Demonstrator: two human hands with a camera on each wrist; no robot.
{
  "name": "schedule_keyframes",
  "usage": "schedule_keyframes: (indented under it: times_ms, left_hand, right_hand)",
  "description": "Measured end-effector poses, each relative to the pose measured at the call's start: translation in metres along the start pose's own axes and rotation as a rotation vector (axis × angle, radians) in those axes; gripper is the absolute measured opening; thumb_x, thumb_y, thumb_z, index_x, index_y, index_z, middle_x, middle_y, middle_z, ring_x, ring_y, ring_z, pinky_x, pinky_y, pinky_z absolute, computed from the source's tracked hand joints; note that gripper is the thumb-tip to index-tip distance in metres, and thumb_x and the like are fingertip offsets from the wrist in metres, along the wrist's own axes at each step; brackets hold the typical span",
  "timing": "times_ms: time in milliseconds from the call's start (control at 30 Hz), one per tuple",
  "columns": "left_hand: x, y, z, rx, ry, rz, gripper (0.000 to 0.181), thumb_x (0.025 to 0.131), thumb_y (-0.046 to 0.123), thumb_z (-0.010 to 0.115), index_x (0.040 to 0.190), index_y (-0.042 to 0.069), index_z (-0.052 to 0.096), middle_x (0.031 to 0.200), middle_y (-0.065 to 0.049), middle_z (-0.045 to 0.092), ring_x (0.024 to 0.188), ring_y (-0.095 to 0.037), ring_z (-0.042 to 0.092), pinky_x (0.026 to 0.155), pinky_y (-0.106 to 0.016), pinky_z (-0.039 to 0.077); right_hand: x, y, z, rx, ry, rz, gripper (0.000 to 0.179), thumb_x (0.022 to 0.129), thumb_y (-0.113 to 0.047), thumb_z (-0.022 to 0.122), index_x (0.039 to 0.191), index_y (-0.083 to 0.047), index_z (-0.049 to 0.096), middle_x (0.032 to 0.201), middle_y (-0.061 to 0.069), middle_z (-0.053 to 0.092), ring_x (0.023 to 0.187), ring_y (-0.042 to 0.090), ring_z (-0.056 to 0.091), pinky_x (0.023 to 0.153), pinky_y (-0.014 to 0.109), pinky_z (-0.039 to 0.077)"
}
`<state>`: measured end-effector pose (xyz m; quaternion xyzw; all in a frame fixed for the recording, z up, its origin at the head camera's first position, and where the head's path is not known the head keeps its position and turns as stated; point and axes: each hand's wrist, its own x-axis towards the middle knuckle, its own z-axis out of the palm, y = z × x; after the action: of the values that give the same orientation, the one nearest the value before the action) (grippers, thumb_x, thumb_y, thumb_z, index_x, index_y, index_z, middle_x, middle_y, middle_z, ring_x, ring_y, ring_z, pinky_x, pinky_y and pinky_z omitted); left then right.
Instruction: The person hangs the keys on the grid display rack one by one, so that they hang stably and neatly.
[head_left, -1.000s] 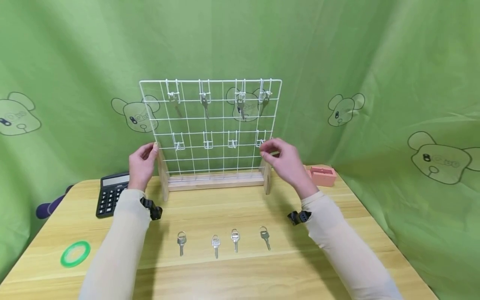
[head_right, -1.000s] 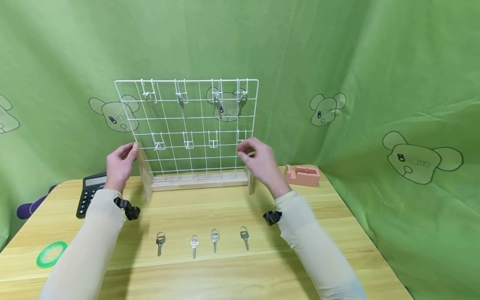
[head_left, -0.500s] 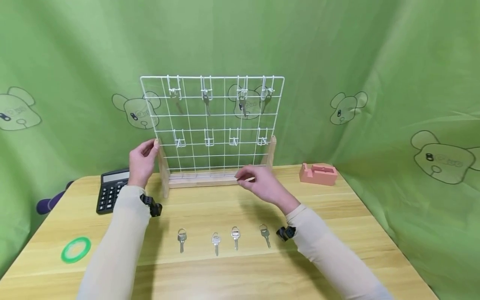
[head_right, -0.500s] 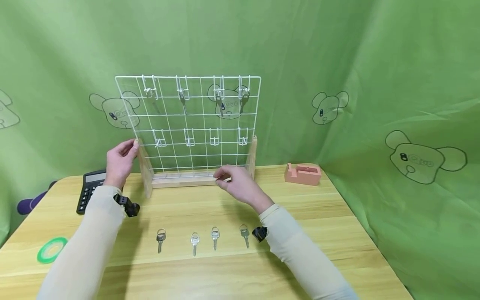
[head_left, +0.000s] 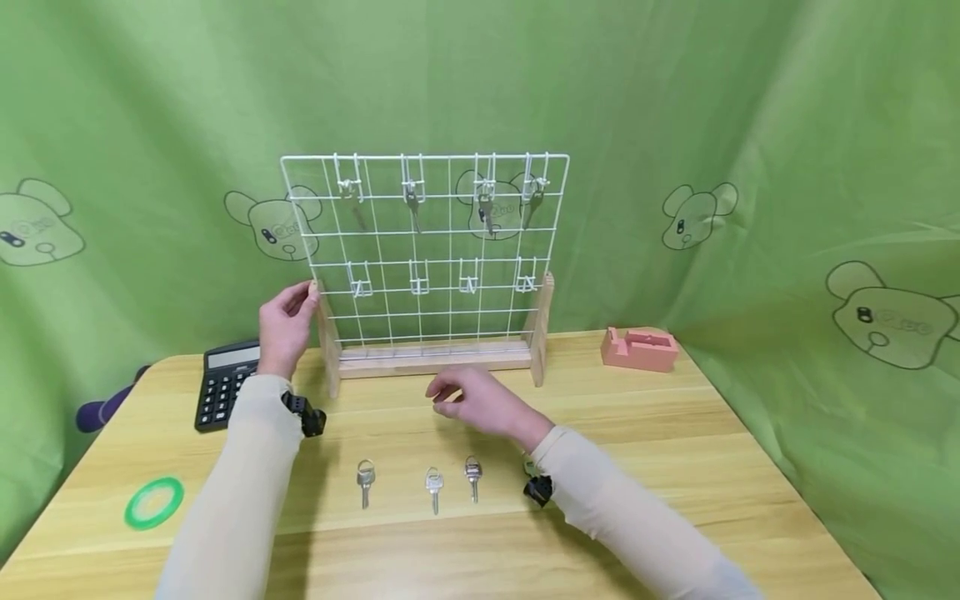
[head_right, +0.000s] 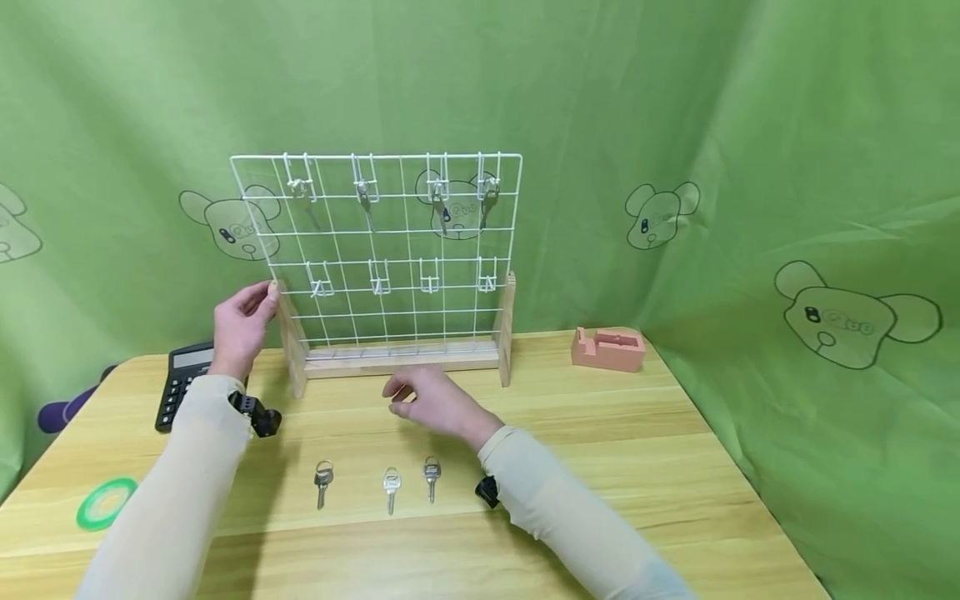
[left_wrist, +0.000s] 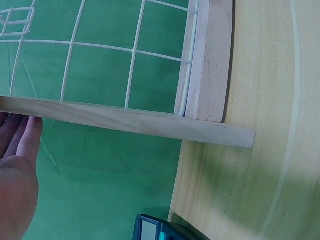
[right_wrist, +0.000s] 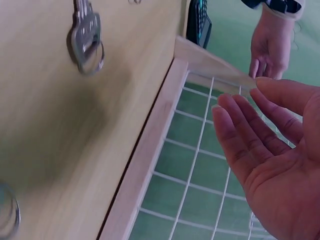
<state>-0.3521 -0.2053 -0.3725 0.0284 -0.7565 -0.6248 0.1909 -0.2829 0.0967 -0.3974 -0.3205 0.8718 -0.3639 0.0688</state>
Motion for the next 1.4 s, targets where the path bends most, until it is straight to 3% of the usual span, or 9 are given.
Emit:
schedule_keyframes:
  times_ms: [400,600,933,1400]
  left_hand:
    - [-0.001,-0.003,-0.002,-0.01,0.02,-0.002,0.042,0.099,0.02,0.06,0.137,0.004,0.054,0.137,-0.016,0.055,0.125,-0.024,0.053,0.104,-0.025,0.044]
    - [0.001,-0.004,-0.004,-0.007,0.029,-0.001,0.042,0.099,0.02,0.06,0.137,0.004,0.054,0.137,-0.015,0.056,0.125,-0.023,0.053,0.103,-0.025,0.044]
    - [0.002,-0.003,-0.005,-0.014,0.025,-0.002,0.042,0.099,0.021,0.06,0.138,0.004,0.054,0.138,-0.016,0.055,0.125,-0.024,0.052,0.104,-0.026,0.043]
    - [0.001,0.0,0.0,-0.023,0.014,-0.009,0.042,0.099,0.019,0.06,0.137,0.003,0.054,0.138,-0.016,0.055,0.125,-0.024,0.053,0.103,-0.025,0.044]
  right_hand:
    - [0.013,-0.015,0.035,-0.023,-0.122,-0.018,0.028,0.093,-0.006,0.067,0.121,-0.004,0.066,0.115,0.01,0.068,0.1,0.01,0.064,0.085,0.018,0.051]
    - [0.02,-0.017,0.054,-0.064,-0.182,-0.016,0.029,0.093,-0.01,0.068,0.122,-0.006,0.066,0.12,0.004,0.065,0.103,0.011,0.063,0.084,0.015,0.051]
    - [0.033,-0.025,0.072,-0.098,-0.229,-0.068,0.03,0.09,-0.008,0.072,0.119,-0.005,0.067,0.114,0.003,0.065,0.096,0.009,0.062,0.083,0.014,0.049]
    - [0.04,-0.027,0.095,-0.265,-0.298,-0.085,0.029,0.087,-0.017,0.077,0.114,-0.01,0.069,0.104,-0.005,0.061,0.093,0.006,0.055,0.086,0.015,0.046]
